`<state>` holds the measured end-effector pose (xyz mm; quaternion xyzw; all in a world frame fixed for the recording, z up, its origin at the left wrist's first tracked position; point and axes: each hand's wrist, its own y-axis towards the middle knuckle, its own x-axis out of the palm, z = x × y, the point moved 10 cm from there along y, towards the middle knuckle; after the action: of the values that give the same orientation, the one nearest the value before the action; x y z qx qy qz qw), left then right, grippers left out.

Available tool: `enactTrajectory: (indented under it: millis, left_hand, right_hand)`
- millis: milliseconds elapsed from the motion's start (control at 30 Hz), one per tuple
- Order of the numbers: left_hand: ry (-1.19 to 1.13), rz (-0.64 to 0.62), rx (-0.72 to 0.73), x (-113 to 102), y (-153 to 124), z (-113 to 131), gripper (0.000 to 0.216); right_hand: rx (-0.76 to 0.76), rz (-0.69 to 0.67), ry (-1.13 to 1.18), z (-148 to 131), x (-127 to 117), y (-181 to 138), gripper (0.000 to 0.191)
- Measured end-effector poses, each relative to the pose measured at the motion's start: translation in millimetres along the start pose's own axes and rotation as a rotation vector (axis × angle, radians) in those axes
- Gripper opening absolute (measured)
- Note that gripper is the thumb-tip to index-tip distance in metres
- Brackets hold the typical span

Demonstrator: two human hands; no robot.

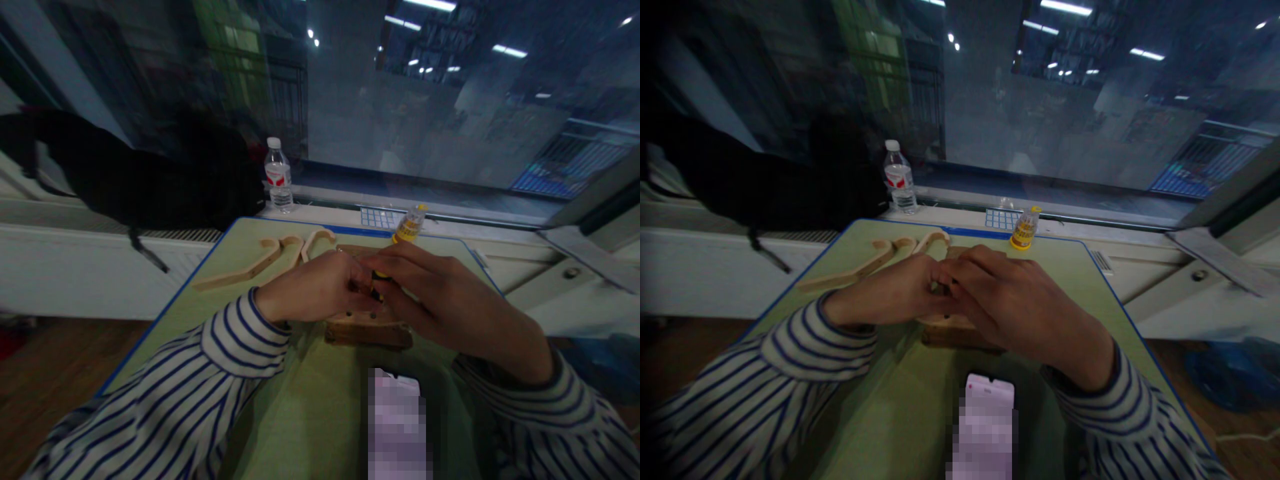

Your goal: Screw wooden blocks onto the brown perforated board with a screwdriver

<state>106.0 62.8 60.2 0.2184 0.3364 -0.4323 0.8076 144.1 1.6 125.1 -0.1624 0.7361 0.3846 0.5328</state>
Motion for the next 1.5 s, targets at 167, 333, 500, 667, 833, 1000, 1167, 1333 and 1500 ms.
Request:
enactTrajectory:
  millis: [167,333,500,667,833,1000,1167,1333,1500]
  left_hand:
    - [-0.004,0.009,0.004,-2,-1,2,0.02]
    - [-0.038,0.018,0.037,-2,-1,8,0.015]
    - [-0.004,0.007,-0.002,0,0,2,0.021]
    - [0.022,0.007,-0.024,1,0,-4,0.026]
    - [0.007,-0.006,-0.033,3,0,-6,0.024]
    - [-0.044,0.001,0.045,-3,1,7,0.018]
    - [-0.106,-0.011,0.086,-4,-1,12,0.014]
    - [-0.079,0.019,0.067,-4,-1,9,0.012]
    - [-0.066,0.009,0.033,-3,0,4,0.013]
  right_hand:
    - [0.029,-0.015,-0.005,2,2,1,0.028]
    - [0.03,-0.001,-0.023,2,1,0,0.028]
    - [0.016,0.019,-0.036,1,-3,-1,0.029]
    - [0.002,0.029,-0.015,0,-4,-2,0.029]
    - [-0.03,0.039,-0.001,-3,-5,-2,0.028]
    - [-0.019,0.044,0.0,-3,-5,0,0.027]
    - [-0.015,0.047,-0.009,-3,-5,1,0.025]
    - [-0.018,0.049,-0.015,-3,-5,1,0.027]
    - [0.009,0.037,-0.039,1,-5,-1,0.027]
